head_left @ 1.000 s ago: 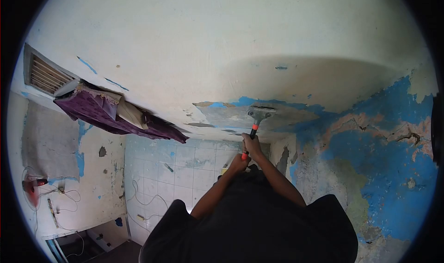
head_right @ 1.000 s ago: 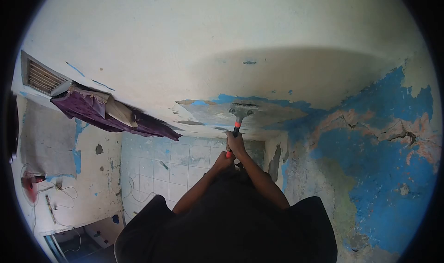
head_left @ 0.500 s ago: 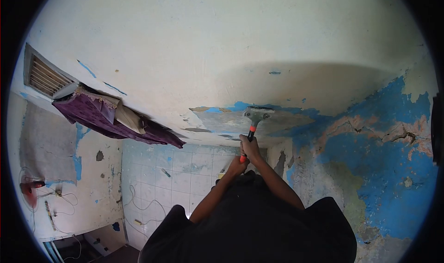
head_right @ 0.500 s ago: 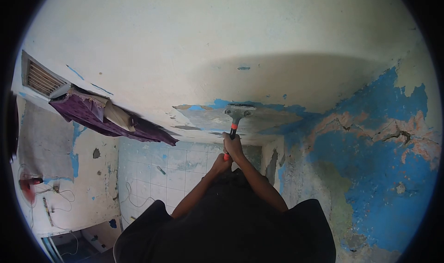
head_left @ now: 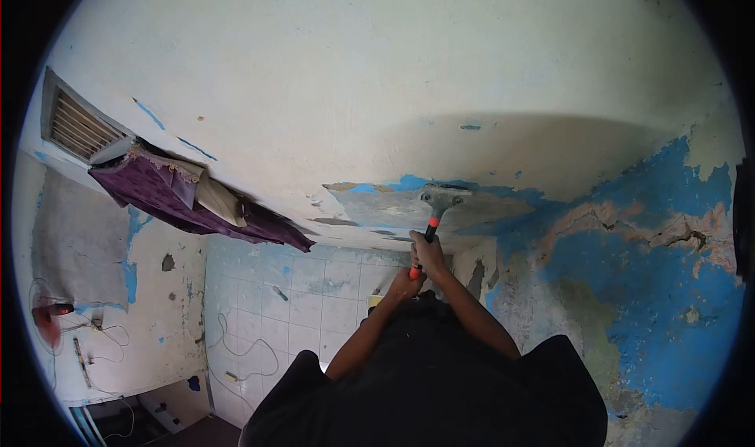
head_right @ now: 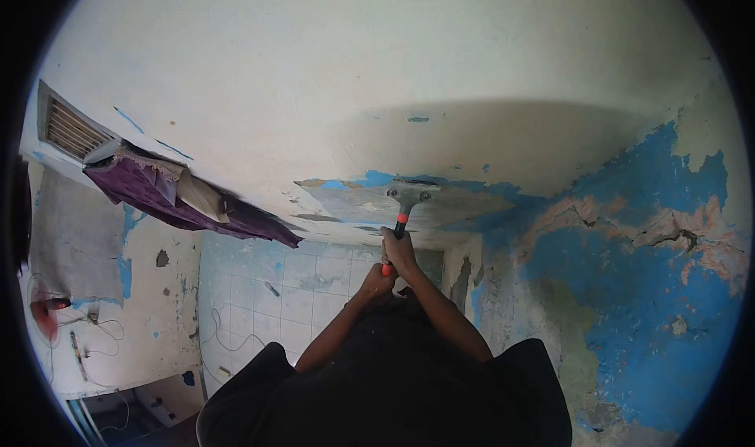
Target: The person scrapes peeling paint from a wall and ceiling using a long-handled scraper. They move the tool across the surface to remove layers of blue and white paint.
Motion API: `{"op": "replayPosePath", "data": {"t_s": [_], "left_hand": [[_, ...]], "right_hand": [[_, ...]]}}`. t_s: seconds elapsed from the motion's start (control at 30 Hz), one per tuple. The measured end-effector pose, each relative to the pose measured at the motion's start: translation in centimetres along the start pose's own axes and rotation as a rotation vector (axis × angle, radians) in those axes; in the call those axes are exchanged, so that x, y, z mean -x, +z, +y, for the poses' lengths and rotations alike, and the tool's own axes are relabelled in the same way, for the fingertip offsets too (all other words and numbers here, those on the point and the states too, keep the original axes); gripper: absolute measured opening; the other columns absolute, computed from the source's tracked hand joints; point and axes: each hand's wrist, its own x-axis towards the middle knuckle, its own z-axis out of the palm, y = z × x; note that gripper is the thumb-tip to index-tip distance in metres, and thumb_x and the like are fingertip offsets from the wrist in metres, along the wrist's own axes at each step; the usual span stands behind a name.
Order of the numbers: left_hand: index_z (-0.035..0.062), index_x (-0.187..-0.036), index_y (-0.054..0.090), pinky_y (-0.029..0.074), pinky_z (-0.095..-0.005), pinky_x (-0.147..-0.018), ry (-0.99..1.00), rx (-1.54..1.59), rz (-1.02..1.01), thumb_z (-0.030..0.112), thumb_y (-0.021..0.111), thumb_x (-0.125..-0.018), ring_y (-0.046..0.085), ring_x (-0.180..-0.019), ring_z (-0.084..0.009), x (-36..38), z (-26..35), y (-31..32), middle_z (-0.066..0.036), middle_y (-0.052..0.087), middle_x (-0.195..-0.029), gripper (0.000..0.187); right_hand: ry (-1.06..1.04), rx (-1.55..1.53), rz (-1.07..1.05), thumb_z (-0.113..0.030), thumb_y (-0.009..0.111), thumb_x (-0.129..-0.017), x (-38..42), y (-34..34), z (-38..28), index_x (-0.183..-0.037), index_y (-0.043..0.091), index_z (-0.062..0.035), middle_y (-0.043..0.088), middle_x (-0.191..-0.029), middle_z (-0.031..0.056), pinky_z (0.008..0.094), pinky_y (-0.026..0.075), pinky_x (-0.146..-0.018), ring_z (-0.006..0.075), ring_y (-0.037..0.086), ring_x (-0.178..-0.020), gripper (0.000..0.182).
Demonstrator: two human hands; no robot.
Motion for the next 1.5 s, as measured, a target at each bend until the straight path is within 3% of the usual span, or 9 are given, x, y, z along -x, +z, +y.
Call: {"op": "replayPosePath", "data": {"t_s": [0.13,0.23,0.47,0.53,0.93,1.13,1.33,1.43,1.5], "left_hand": [[0.0003,-0.07,0.059,0.041,-0.0323,-0.051,-0.083,0.029,-0.101,0.027,0.058,-0.079,0.053,-0.054,-0.0132,-0.1,-0.9,-0.2,-0.006,0.056,-0.059,0.028],[0.0005,-0.071,0.059,0.041,-0.0325,-0.052,0.043,0.038,0.011,0.027,0.058,-0.079,0.053,-0.055,-0.0134,0.6,0.4,-0.1,-0.006,0.057,-0.06,0.028],[-0.0017,-0.069,0.057,0.042,-0.0348,-0.051,-0.008,0.035,-0.046,0.027,0.057,-0.078,0.055,-0.054,-0.0181,0.7,-1.0,-0.2,-0.009,0.058,-0.059,0.03],[-0.0016,-0.069,0.057,0.043,-0.035,-0.052,0.08,0.104,-0.019,0.027,0.057,-0.078,0.055,-0.053,-0.0183,2.1,2.0,-0.2,-0.009,0.058,-0.06,0.03],[-0.0005,-0.069,0.057,0.042,-0.0348,-0.053,-0.085,0.086,-0.044,0.028,0.058,-0.077,0.056,-0.055,-0.0184,2.2,1.4,0.6,-0.011,0.058,-0.06,0.03],[0.0009,-0.068,0.057,0.04,-0.0339,-0.051,0.057,0.056,0.015,0.028,0.059,-0.077,0.052,-0.053,-0.0165,3.1,3.1,0.2,-0.007,0.056,-0.058,0.029],[0.0012,-0.067,0.056,0.039,-0.0331,-0.051,-0.103,0.061,-0.119,0.03,0.058,-0.078,0.051,-0.052,-0.0153,1.9,-0.7,0.3,-0.006,0.054,-0.056,0.031],[0.0029,-0.073,0.057,0.039,-0.0282,-0.049,-0.064,0.074,-0.196,0.029,0.058,-0.082,0.052,-0.055,-0.0101,2.3,-0.7,0.0,-0.002,0.055,-0.06,0.027],[0.0013,-0.07,0.057,0.04,-0.0318,-0.051,-0.056,0.108,-0.15,0.03,0.058,-0.079,0.051,-0.054,-0.0135,2.3,-0.3,0.1,-0.005,0.055,-0.058,0.03]], "right_hand": [[0.002,0.057,0.02,-0.027,0.054,-0.086,-1.1,-0.6,2.5,-0.055,0.036,-0.0114,0.034,-0.042,-0.0013,0.0283,0.031,-0.034,0.0103,0.033,-0.031,0.039],[-0.009,0.037,0.014,-0.026,0.054,-0.086,-0.9,0.0,1.4,-0.055,0.037,-0.0113,0.034,-0.042,-0.0013,0.0279,0.031,-0.033,0.0101,0.033,-0.031,0.038],[0.014,0.046,0.033,-0.023,0.053,-0.085,-1.8,-1.0,4.0,-0.054,0.038,-0.0108,0.036,-0.042,-0.0008,0.0278,0.031,-0.032,0.0107,0.034,-0.03,0.037],[0.008,0.04,0.009,-0.025,0.053,-0.084,-0.2,0.0,0.5,-0.054,0.037,-0.0126,0.034,-0.042,-0.0016,0.0283,0.031,-0.033,0.0108,0.032,-0.03,0.037],[0.011,0.06,0.024,-0.025,0.054,-0.084,-0.2,-1.1,2.4,-0.055,0.037,-0.0125,0.034,-0.042,-0.0023,0.0276,0.029,-0.033,0.01,0.033,-0.032,0.036],[-0.063,0.105,0.017,-0.024,0.052,-0.085,1.4,0.1,-0.9,-0.05,0.039,-0.0099,0.037,-0.041,0.0003,0.0289,0.03,-0.031,0.0121,0.036,-0.03,0.04],[0.022,0.112,0.005,-0.024,0.052,-0.086,-0.7,-1.1,3.5,-0.053,0.038,-0.0108,0.037,-0.042,0.0006,0.0297,0.032,-0.034,0.012,0.036,-0.031,0.038],[0.018,0.076,0.031,-0.024,0.052,-0.085,-0.2,-0.9,3.4,-0.054,0.038,-0.0109,0.036,-0.043,0.0001,0.0291,0.031,-0.033,0.0114,0.035,-0.032,0.037],[0.0,0.084,0.012,-0.024,0.052,-0.085,0.1,-0.7,2.5,-0.054,0.038,-0.0109,0.036,-0.043,-0.0004,0.0287,0.031,-0.033,0.011,0.035,-0.032,0.036]]}}
